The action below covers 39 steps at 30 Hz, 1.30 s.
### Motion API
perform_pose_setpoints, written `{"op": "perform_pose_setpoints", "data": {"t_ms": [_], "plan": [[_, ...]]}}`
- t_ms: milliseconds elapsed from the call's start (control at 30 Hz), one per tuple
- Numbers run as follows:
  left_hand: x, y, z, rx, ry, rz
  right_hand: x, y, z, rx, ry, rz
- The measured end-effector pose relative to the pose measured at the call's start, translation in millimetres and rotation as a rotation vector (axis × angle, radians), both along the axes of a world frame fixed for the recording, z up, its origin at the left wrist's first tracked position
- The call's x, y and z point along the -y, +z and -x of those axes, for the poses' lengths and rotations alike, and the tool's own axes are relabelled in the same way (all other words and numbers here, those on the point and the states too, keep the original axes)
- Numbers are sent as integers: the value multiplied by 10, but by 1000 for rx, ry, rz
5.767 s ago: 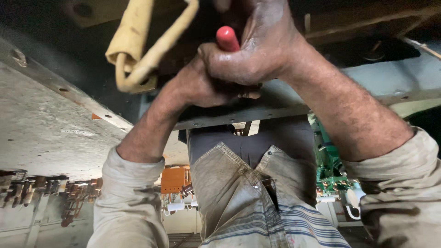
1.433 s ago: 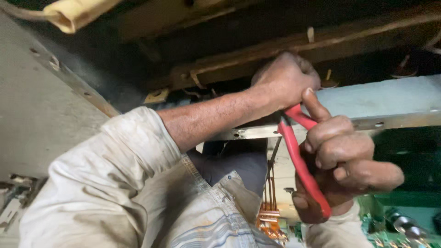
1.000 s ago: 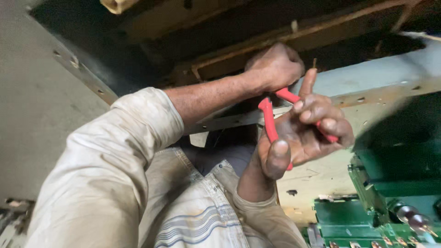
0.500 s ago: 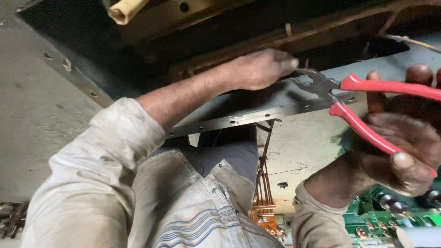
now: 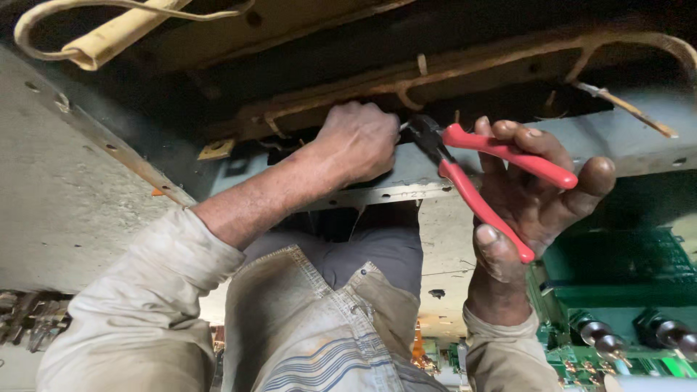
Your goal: The person works inside an open metal electrical enclosure, using red-handled pliers to grip, bend and position wires and small components, and uses their hands to route and press insulated wiring along the enclosure's internal rails while fitting parts into place.
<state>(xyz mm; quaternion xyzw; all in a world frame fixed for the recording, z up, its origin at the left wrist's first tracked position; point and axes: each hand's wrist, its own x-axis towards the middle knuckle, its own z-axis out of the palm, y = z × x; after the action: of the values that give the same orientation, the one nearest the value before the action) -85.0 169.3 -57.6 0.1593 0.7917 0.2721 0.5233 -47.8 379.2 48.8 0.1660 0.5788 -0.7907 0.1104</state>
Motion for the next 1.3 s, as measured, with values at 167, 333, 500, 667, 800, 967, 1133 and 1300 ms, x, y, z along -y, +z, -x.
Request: {"op": "perform_pose_setpoints", "data": {"t_ms": [167, 333, 500, 667, 800, 967, 1133, 1300], "plan": [[-102, -59, -14, 1, 17, -62, -104, -39, 69, 38, 160, -14], [-57, -18, 20, 3, 22, -140, -185, -110, 48, 76, 278, 29], [-80, 1, 240, 183, -52, -21, -12, -296, 421, 34, 267, 166], [-243, 35, 581, 384, -214, 117, 102, -483, 1142, 21, 396, 319], [-126, 59, 544, 311, -241, 74, 200, -495, 1148, 35, 355, 381], [169, 46, 31, -45, 98, -46, 336, -546, 969, -25, 315, 253], [146, 78, -231, -139, 480, -109, 436, -585, 1042, 8, 299, 228], [77, -3, -478, -182, 678, -21, 509, -703, 907, -9, 238, 232]]}}
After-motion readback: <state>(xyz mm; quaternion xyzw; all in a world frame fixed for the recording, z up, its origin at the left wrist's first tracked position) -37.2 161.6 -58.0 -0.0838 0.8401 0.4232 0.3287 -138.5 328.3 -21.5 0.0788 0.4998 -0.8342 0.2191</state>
